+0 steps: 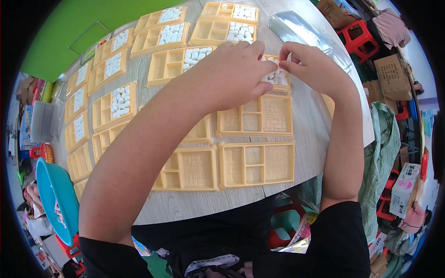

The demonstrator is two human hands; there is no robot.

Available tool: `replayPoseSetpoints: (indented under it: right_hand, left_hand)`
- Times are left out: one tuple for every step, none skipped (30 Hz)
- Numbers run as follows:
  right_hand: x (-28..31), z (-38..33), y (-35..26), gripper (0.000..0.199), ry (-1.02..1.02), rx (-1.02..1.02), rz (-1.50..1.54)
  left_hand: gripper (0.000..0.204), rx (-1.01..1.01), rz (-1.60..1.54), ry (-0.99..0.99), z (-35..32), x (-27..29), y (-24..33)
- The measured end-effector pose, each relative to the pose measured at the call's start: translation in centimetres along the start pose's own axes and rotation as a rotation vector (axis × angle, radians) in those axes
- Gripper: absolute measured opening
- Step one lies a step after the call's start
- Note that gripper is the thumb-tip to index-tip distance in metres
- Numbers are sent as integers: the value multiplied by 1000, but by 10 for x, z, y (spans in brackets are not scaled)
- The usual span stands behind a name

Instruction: Sorting small white cubes into compartments of yellow plastic trays.

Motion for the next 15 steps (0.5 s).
replayPoseSetpoints:
  right_hand:
    - [0,0,-1,22,-24,-12,-19]
    - [0,0,-1,22,-24,-13,-18]
    - [0,0,0,22,-26,-43,-28]
    - [0,-1,2,23,-29,-73,-37]
    - [0,0,3,23,-30,-75,-37]
    - [-1,0,4,23,-34,-77,-57]
    - [-1,0,4,23,-39,-79,-77]
    - [-2,0,5,23,-39,-80,-77]
    - [-2,0,2,21,-13,-37,-62]
    - [-2,1,0,19,14,6,-48]
    - [-2,1,-1,19,13,6,-48]
    - [-1,1,-4,18,13,43,-52]
    - [0,2,-7,17,13,80,-55]
    - [0,2,-7,17,13,81,-55]
    - [-2,2,-6,16,1,92,-63]
  left_hand:
    - [37,4,3,-17,0,-1,0]
    - [37,3,2,-18,0,-1,0]
    - [36,11,0,-16,0,-1,0]
    - [36,18,-3,-13,1,-1,0]
    - [36,18,-4,-14,0,-1,0]
    - [37,17,-13,-18,0,1,0]
    - [37,17,-21,-22,-1,1,0]
    - [37,17,-22,-23,-1,1,0]
    - [37,19,-5,-16,-1,0,0]
    - [37,22,12,-10,-1,-1,0]
    - [37,22,12,-10,0,-1,-1]
    - [37,14,8,-23,0,-2,-1]
    - [37,6,4,-36,0,-2,0]
    - [37,7,4,-36,0,-1,0]
    - [37,13,1,-45,0,0,0]
Point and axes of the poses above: each hand's wrist, its own z-axis towards the middle knuckle, its own x-axis out of the back of the hand, y = z × x, the point moved 7 cm from there along z, towards the middle knuckle, and after that the axes turned 13 degrees about x, right-handed, at the moved point
